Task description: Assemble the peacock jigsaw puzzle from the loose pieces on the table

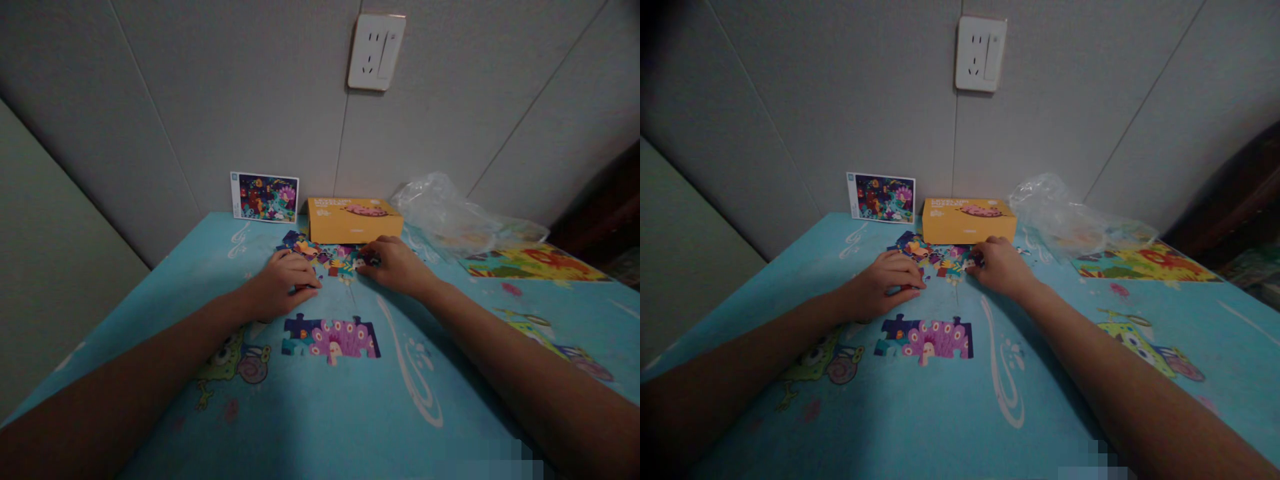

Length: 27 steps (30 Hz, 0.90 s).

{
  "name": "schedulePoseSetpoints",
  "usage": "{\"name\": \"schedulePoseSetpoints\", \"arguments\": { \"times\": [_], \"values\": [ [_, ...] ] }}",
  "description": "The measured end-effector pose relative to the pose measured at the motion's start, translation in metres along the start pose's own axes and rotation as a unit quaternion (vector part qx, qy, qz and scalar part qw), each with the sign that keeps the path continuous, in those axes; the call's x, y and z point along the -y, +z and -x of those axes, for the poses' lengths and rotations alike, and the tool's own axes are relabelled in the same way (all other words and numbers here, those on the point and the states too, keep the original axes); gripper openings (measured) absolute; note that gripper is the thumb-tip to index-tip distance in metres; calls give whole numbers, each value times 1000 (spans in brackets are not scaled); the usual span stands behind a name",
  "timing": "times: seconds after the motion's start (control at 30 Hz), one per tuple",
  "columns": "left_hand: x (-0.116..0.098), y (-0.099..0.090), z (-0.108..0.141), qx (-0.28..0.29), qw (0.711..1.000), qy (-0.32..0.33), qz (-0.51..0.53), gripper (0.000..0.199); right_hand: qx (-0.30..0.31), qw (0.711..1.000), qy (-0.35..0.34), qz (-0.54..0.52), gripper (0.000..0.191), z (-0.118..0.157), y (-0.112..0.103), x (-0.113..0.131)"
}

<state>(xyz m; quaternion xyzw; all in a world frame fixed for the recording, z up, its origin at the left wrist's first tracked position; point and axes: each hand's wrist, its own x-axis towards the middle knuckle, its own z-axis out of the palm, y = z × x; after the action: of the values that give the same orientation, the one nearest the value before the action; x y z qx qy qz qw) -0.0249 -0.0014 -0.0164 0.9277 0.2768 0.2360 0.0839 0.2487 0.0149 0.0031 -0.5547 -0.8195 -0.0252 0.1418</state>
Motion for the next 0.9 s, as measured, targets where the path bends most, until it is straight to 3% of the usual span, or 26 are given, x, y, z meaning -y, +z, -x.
{"name": "schedulePoseSetpoints", "arguments": {
  "times": [0.23, 0.47, 0.63, 0.8, 0.9],
  "values": [
    [0, -1, -1, -12, 1000, 10, 6, 15, -14, 998, 44, -42, 38, 0, 3, 0],
    [0, -2, 0, 12, 1000, -4, -1, 19, -8, 999, 29, 21, 34, 1, 4, -1],
    [4, 0, -1, 10, 1000, -1, -2, 22, -1, 999, 50, 9, 38, 0, 5, -2],
    [6, 2, -1, -14, 1000, 11, 0, 20, -52, 996, 64, -38, 48, -1, 2, -6],
    [2, 0, -1, -41, 999, 9, 2, 35, -86, 991, 63, -80, 35, 1, -2, 3]
  ]
}}
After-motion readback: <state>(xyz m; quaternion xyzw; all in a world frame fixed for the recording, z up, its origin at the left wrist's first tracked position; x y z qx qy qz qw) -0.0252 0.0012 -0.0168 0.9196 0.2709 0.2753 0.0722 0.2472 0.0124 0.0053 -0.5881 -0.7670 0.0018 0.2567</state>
